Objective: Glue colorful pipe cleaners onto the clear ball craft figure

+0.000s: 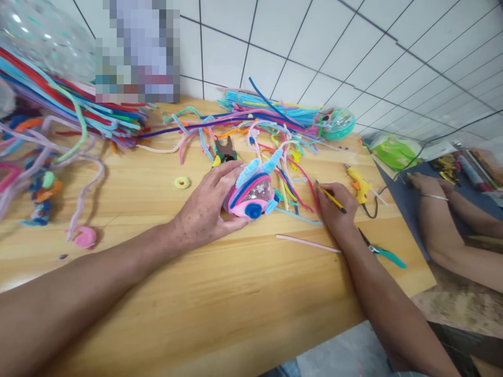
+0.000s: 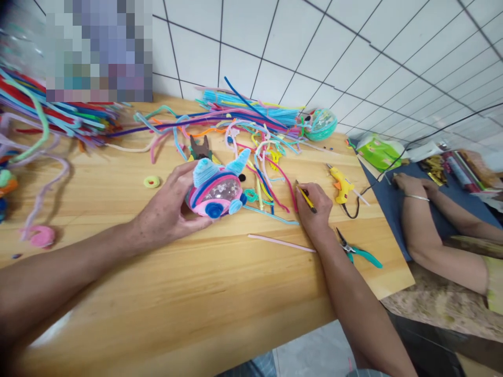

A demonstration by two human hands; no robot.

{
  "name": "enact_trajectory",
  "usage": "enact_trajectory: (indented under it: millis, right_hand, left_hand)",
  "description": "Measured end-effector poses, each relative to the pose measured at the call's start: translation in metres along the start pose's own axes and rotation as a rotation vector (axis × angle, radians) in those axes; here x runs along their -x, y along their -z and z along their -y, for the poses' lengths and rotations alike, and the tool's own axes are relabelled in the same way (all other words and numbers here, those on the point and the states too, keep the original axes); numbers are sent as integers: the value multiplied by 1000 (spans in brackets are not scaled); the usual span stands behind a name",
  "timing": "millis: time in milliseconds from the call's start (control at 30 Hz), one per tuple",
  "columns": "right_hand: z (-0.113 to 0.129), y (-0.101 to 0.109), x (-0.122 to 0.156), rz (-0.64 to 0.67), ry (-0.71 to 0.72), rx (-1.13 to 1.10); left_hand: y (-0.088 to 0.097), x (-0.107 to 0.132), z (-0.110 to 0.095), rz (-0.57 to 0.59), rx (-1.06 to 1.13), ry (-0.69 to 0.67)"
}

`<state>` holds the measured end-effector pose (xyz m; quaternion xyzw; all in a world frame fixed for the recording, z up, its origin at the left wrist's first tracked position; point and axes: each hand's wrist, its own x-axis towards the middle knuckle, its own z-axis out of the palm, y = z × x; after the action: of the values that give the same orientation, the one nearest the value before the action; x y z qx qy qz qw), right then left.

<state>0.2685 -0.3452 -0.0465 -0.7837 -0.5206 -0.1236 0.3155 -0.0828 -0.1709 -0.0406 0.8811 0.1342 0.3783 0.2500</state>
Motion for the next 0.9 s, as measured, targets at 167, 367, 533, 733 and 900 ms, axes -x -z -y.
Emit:
enact_trajectory:
  millis: [167,367,533,733,900]
  right_hand:
    - [-1,-4,-6,-11,-46,-1]
    - [-5,-9,-14,-121,-131,-15]
    - [-7,-6,-15,-275,-259,-167]
    - [-11,-6,-20,-290,-434,-335]
    - [-13,-5,-31,-200,-525,-479]
  left_hand:
    - [2,0,1,18,-12,6]
    - [1,-1,1,-5,-9,-22]
    - [0,0,2,-10,-3,-24]
    - [-1,1,3,-21,19,-23]
    - [-3,0,4,-36,27,-33]
